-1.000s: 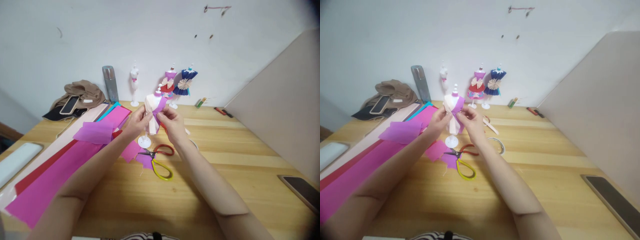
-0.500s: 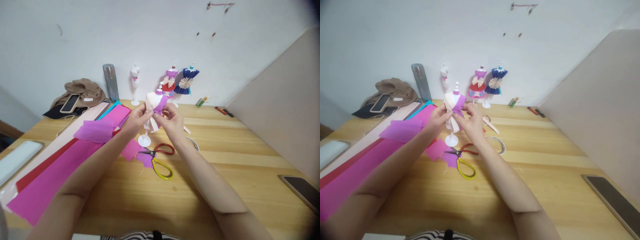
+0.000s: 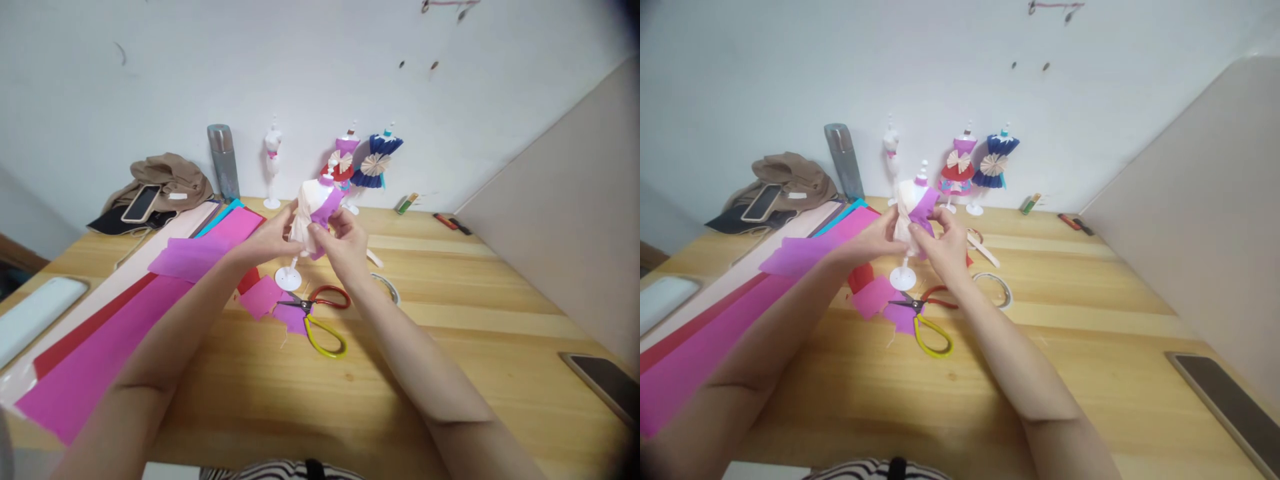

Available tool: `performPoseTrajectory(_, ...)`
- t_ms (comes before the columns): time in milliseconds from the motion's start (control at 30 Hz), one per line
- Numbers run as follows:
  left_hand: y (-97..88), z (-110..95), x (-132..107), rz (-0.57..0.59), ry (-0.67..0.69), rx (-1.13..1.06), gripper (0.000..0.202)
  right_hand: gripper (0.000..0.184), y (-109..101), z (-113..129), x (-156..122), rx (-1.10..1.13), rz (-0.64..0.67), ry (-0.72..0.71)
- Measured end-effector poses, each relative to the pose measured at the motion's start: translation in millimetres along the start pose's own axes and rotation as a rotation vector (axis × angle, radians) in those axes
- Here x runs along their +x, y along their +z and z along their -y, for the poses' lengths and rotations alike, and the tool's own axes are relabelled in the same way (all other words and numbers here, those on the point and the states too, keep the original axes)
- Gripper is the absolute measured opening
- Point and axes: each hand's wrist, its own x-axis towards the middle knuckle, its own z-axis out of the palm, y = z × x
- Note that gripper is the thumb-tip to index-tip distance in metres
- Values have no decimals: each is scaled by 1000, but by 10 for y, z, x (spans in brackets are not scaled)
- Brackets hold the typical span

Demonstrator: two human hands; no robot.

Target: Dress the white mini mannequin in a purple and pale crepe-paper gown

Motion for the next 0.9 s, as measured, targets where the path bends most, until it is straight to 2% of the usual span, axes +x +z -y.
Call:
performPoseTrajectory(100, -83, -96, -29, 96, -100, -34, 79, 19, 8, -3, -2, 30, -24, -11)
performPoseTrajectory(200, -194, -212, -56, 171, -175, -42, 78, 18, 21, -3, -12, 28, -37, -34)
performPoseTrajectory(333, -188, -266, -60, 78, -80, -22, 87, 21, 42, 12, -25, 16, -26, -31)
performPoseTrajectory(367, -147, -245, -52, 46, -56, 9, 89, 21, 47, 15, -26, 13, -21, -28)
performPoseTrajectory(467, -3, -120, -22, -97, -12, 183, 76, 21, 54, 12, -21, 16, -24, -19)
performPoseTrajectory(533, 35, -46, -9, -125, -17, 239, 76, 20, 54, 8, -14, 25, -39, -17)
performPoseTrajectory(600, -19, -24, -11, -42, -10, 182, 79, 21, 52, 12, -11, 45, -51, -5)
performPoseTrajectory(667, -166, -55, -29, 122, -51, 76, 78, 23, 49, 21, -9, 69, -59, 9)
performPoseTrajectory(700, -264, -82, -45, 155, -88, 67, 73, 23, 47, 22, -7, 79, -65, 12)
performPoseTrajectory(733, -368, -112, -64, 102, -116, 101, 66, 24, 44, 19, -3, 83, -73, 8)
performPoseTrajectory(800, -569, -170, -108, -92, -167, 244, 56, 24, 39, -10, 12, 63, -93, -21)
performPoseTrajectory(900, -765, -251, -172, -291, -218, 440, 41, 24, 42, -99, 50, 26, -127, -35)
